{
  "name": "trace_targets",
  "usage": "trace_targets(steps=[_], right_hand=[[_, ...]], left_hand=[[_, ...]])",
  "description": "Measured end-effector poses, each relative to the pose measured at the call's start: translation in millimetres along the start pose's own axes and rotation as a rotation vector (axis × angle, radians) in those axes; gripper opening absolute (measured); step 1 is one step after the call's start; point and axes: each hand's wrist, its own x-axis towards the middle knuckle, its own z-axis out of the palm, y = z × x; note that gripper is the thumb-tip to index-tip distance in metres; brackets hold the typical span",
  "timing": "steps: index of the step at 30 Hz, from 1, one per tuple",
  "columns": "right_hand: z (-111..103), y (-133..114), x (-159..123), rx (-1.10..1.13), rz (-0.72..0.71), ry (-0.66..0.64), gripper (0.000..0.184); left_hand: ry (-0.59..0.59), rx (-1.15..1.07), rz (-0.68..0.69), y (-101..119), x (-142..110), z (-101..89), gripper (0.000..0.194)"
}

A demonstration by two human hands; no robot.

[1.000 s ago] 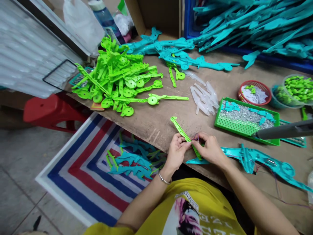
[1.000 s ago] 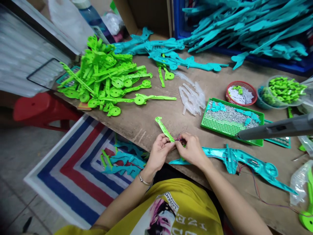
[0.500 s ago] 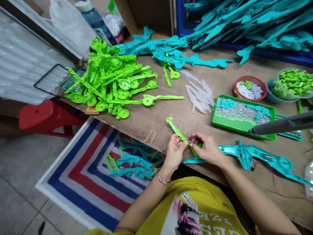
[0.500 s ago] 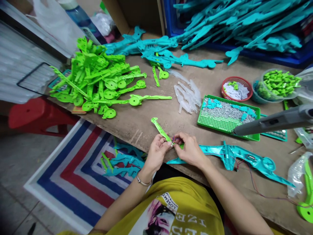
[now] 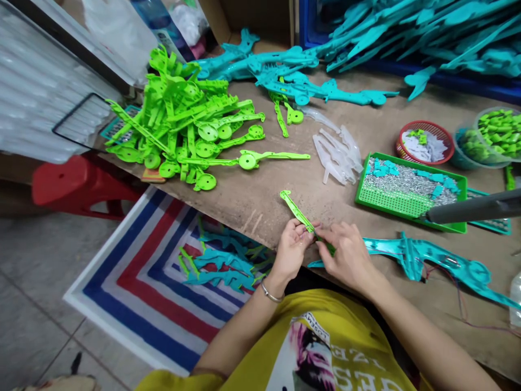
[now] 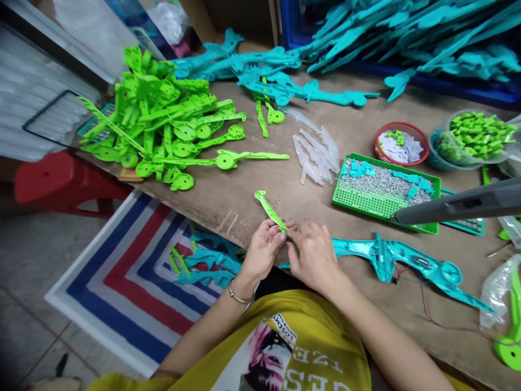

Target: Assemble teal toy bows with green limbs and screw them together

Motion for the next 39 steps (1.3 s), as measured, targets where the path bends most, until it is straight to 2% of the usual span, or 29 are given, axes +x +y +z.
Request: trace_targets(steps=[6,8,10,13,16,19,23,26,33,39], right_hand=[[2,-7,-4,-0.110,-0.047,-0.051,0.033],[-5,-2,-1,-0.035,-0.050,-0.078,0.032],[-14,5,8,0.066,-0.069,-0.051,0.031],[-22,10,30,0.177,-0.173,-0.011,0.032],[-17,6,54,0.223,-0.346,-0.134,0.035],[-9,3,70,0.213,-0.416,-0.238,0.034],[-11,10,80,0.291,-0.395,-0.220,0.036],[-18,18,83,0.345,-0.361,-0.234,0.028],[-15,25,88,0.414,-0.271,-0.226,0.020],[-5,29,95,0.486,-0.266,-0.250,0.018]], left_hand=[[0.020,0.003,0.012,1,-1,1.5,0.041],[0.021,-0.003,0.011,1,-1,2.3,0.041],[0.011,-0.017,0.014,0,0,3.1,0.041],[0.020,0.000,0.030,-1,1,3.4,0.039],[0.091,0.069,0.081,-2,3,3.0,0.034],[0.128,0.089,0.128,-2,4,3.5,0.034],[0.053,-0.009,0.085,-2,4,5.7,0.046],[0.008,-0.106,0.026,1,3,5.5,0.057],[0.077,-0.141,0.040,12,6,-2.4,0.046],[0.108,-0.133,0.066,11,14,-1.6,0.044]])
